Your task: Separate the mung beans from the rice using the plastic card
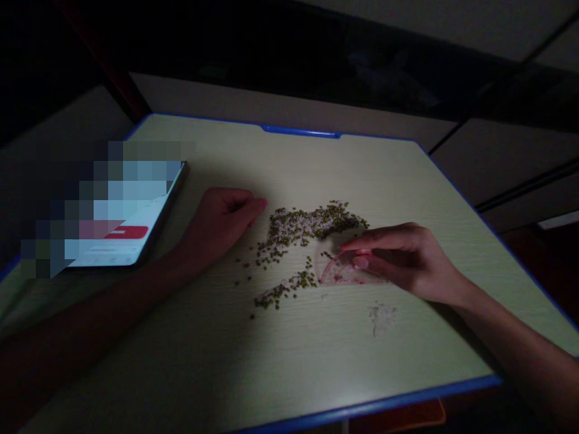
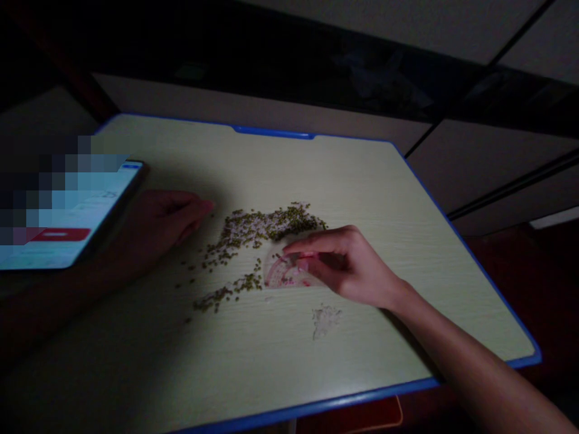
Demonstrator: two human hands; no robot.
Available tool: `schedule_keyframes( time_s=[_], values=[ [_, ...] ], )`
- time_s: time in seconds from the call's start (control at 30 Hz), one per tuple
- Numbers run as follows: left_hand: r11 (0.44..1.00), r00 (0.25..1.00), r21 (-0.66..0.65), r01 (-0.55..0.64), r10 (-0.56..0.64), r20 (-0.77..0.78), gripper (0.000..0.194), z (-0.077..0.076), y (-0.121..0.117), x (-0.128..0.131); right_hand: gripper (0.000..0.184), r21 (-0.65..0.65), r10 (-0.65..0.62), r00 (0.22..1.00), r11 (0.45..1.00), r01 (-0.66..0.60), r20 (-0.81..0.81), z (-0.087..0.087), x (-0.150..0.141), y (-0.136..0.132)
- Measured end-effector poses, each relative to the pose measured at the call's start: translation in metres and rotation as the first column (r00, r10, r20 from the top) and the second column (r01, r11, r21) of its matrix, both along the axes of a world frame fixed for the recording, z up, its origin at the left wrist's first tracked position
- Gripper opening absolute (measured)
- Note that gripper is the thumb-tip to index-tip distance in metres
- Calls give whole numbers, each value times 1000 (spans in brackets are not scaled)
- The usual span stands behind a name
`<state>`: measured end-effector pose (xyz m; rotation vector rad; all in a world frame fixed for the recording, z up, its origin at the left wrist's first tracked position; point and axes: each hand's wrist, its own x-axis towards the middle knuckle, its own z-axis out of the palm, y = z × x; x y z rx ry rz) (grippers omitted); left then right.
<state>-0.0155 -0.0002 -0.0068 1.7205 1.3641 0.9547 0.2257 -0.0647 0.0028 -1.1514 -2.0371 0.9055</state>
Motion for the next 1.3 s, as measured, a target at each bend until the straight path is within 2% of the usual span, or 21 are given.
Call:
schedule_keyframes(
  time_s=[0.3, 0.57, 0.77, 1.0, 1.3],
  values=[
    [1000, 1000, -15, -1, 1, 0, 38, 2, 0, 0, 24, -93, -86, 995, 992, 81, -53, -2, 5, 0],
    [1000, 1000, 5, 13, -13, 12, 37, 1, 0, 0, 23, -67, -60, 998, 996, 57, -30, 0, 2, -1],
    [1000, 1000, -11, 9, -9, 0, 37, 2, 0, -1, 25, -85, -61, 995, 995, 55, -74, -2, 0, -1],
    [1000, 1000, 4, 5, -5, 4, 37, 1, 0, 1, 19, -79, -154, 988, 985, 151, -27, -4, 5, 0],
    [1000, 1000, 12, 2, -2, -3, 37, 2, -1, 1, 22, -97, -60, 996, 994, 54, -60, -1, -1, -1]
  ],
)
